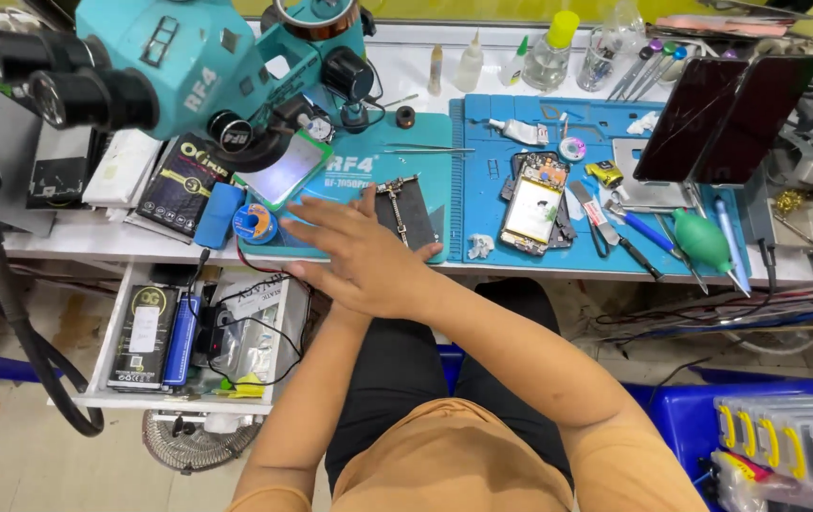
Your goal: Repairing a mobile phone by inspecting and assembling internal components on a workbench.
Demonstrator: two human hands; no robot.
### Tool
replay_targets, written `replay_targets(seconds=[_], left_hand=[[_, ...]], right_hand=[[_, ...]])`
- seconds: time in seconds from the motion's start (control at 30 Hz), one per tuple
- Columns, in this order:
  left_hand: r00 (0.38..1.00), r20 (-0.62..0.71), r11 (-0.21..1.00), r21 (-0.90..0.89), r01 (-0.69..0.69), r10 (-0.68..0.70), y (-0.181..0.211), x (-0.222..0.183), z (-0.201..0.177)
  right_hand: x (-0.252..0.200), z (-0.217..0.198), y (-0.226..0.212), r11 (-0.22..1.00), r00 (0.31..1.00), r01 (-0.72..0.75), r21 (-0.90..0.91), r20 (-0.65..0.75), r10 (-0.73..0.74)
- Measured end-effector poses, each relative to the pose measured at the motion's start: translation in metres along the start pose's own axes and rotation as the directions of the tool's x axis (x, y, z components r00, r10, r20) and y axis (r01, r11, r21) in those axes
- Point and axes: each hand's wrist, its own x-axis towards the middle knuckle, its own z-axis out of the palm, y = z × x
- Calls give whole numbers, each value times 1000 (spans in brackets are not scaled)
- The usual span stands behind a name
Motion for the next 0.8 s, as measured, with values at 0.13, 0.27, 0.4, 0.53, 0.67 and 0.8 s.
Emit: replay_targets(seconds=[0.13, 0.27, 0.4, 0.53, 0.67, 0.8], left_hand=[[829, -390, -177, -855, -488, -402, 86, 22, -2], [787, -338, -435, -687, -581, -516, 56, 22, 10], [756, -581, -584, -515, -628, -300, 55, 41, 27], [568, -809, -728, -298, -618, -150, 44, 72, 45], [531, -822, -689, -265, -675, -205, 62, 107, 57], [577, -748, -613, -297, -732, -327, 58, 102, 59]], right_hand=[[-19, -32, 16, 986, 981, -165, -34, 102, 167], [-39, -83, 58, 942, 950, -302, -147, 41, 311], [-47, -114, 72, 886, 924, -367, -285, -1, 382], [-64, -120, 84, 843, 905, -389, -373, 17, 425], [-69, -111, 90, 810, 894, -378, -449, 49, 445], [-68, -100, 107, 788, 908, -296, -540, 96, 407]])
